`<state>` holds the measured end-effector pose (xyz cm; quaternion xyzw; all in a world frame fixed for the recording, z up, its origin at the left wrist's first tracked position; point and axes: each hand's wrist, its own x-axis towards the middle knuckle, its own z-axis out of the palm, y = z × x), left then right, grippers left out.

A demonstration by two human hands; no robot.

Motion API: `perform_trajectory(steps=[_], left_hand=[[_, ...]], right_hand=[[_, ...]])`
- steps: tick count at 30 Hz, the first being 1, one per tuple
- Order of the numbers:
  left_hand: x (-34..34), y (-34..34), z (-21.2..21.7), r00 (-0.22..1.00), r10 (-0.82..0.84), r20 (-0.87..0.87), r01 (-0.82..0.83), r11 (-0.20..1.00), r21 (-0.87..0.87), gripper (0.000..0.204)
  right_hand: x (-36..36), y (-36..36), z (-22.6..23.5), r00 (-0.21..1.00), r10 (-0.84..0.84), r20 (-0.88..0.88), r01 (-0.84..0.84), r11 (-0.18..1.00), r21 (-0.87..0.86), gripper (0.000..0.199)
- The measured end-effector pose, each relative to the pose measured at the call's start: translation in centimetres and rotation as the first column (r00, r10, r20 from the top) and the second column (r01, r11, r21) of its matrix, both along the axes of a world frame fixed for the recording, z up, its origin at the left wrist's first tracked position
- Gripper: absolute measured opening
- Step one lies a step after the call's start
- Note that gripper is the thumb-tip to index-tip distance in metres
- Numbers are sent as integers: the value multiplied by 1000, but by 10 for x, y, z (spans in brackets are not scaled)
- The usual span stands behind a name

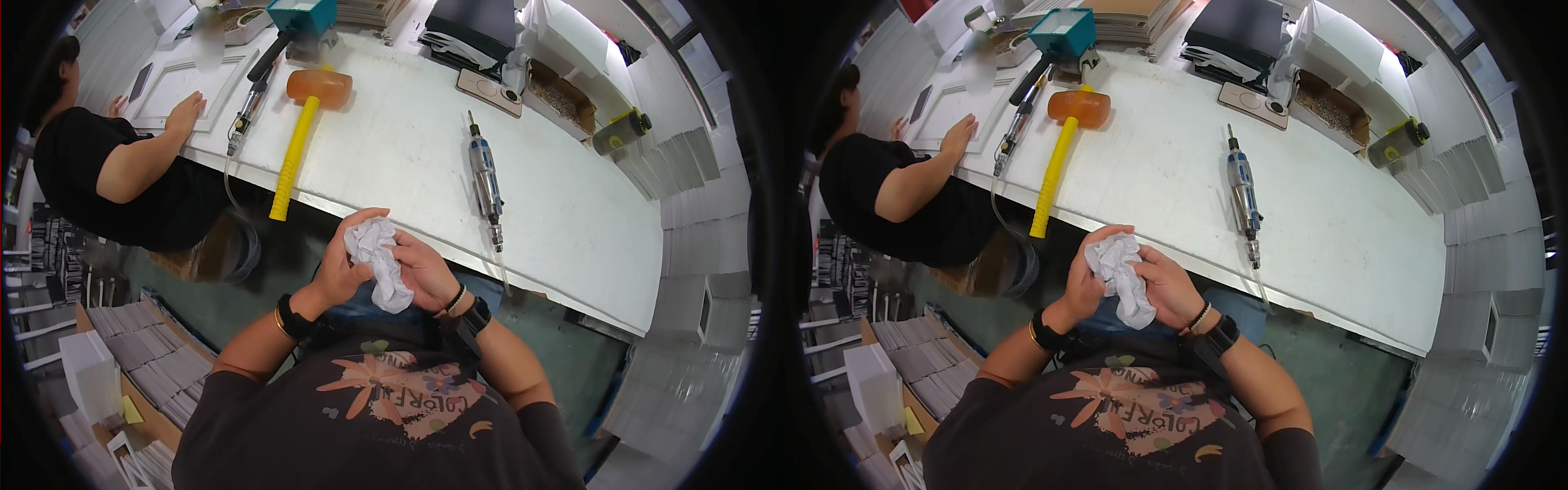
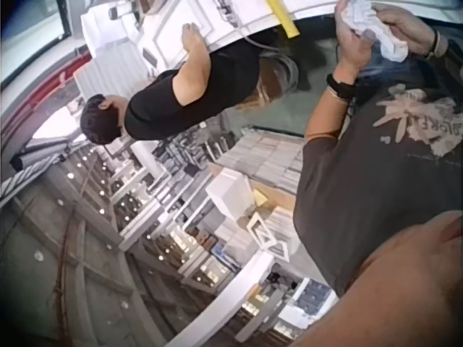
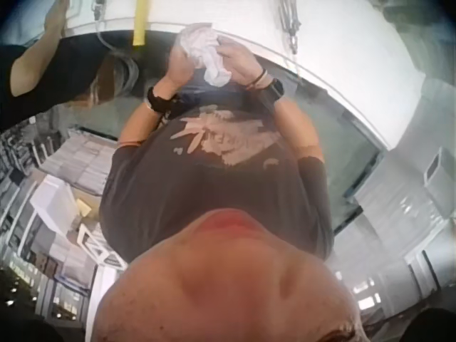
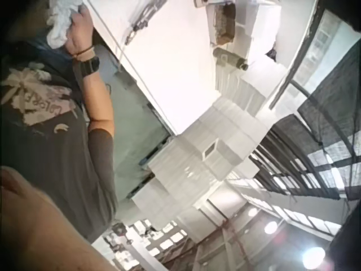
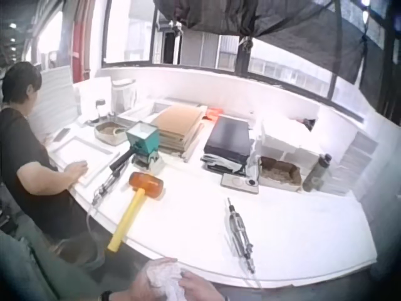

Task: Assembling and inspecting white vent or grille frames at a workbench.

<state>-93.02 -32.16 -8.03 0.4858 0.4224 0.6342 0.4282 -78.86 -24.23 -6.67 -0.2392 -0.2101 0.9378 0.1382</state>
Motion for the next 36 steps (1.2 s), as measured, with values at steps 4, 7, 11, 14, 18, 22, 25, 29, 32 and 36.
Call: perform_trajectory(steps=[4,7,11,14,18,22,25,29,32,36], left_hand=[[-29,-35,-6,787,103,-609,-59,994,92,97],[-37,-54,-5,669,27,-743,-56,998,-14,96],[-41,-74,-28,631,30,-775,-136,988,-72,69],[-43,-78,-48,700,61,-711,-132,990,-45,56],[-50,-78,-68,866,78,-493,-153,982,-113,48],[-59,-67,-72,972,-3,-236,-96,909,-406,31],[-77,-59,-119,977,169,133,-90,885,-458,24],[-107,-67,-154,872,367,323,-138,818,-558,19],[-124,-76,-174,709,582,399,-173,691,-702,14],[-141,-80,-216,606,720,338,-214,557,-803,19]], right_hand=[[-36,-20,-28,987,158,34,-157,987,-34,27],[-56,-33,-50,963,242,120,-234,969,-75,27],[-73,-48,-52,922,316,226,-298,948,-109,27],[-75,-51,-72,899,351,262,-336,936,-101,25],[-72,-51,-78,851,393,348,-418,908,-5,25],[-64,-39,-73,879,427,214,-404,904,-142,33],[-53,-37,-75,901,374,218,-378,926,-29,36],[-22,-20,-83,893,292,341,-346,932,106,22],[-9,-13,-94,929,221,296,-264,958,114,15],[-12,-16,-94,902,149,405,-225,963,148,15]])
